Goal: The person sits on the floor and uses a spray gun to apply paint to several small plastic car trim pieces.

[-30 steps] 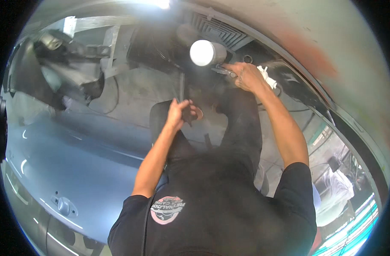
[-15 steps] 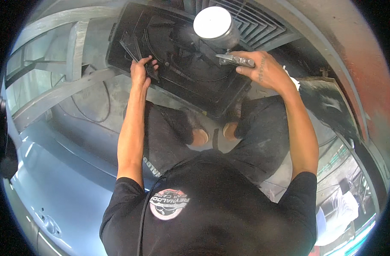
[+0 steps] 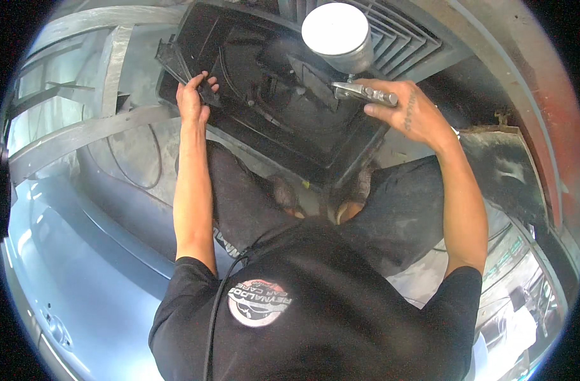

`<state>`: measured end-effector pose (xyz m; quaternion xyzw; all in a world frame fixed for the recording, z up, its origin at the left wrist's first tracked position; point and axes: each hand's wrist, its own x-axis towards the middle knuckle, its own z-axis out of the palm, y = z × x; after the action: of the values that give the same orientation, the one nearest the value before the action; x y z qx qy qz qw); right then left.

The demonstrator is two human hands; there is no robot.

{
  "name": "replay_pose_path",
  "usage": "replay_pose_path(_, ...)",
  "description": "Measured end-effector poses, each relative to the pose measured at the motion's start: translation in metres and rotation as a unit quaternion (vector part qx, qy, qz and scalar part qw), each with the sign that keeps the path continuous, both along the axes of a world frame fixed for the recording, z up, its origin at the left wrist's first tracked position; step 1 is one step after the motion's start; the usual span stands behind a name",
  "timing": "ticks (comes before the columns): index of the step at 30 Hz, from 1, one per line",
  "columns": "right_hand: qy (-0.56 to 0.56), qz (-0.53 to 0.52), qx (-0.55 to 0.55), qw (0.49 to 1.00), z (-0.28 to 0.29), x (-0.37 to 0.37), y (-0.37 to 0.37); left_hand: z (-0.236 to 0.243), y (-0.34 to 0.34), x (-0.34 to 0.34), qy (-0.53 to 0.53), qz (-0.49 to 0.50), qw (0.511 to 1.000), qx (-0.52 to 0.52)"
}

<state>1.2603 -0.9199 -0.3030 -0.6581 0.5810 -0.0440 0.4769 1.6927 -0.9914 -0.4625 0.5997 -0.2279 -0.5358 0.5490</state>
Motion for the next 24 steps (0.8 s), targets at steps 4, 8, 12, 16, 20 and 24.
replay_pose_path(4,-0.026,-0.001,-0.050,0.998,-0.008,-0.005,0.005,-0.004,-0.011,-0.008,-0.018,-0.044,0.998,0.045)
replay_pose_path(8,-0.019,0.013,-0.045,0.999,-0.007,-0.004,0.004,-0.033,-0.013,-0.009,0.009,-0.057,0.995,0.080)
replay_pose_path(12,-0.019,0.026,-0.074,0.997,-0.011,-0.005,0.010,-0.046,-0.012,-0.016,-0.053,-0.103,0.983,0.143)
replay_pose_path(16,0.018,0.023,-0.079,0.996,-0.004,-0.006,0.012,-0.061,-0.023,-0.031,-0.081,-0.108,0.973,0.185)
replay_pose_path(20,-0.003,0.022,-0.078,0.997,-0.002,-0.002,0.008,-0.133,-0.049,-0.018,-0.199,-0.086,0.965,0.149)
replay_pose_path(24,0.007,0.024,-0.085,0.996,-0.005,-0.003,0.010,-0.158,-0.055,-0.035,-0.413,-0.108,0.897,0.118)
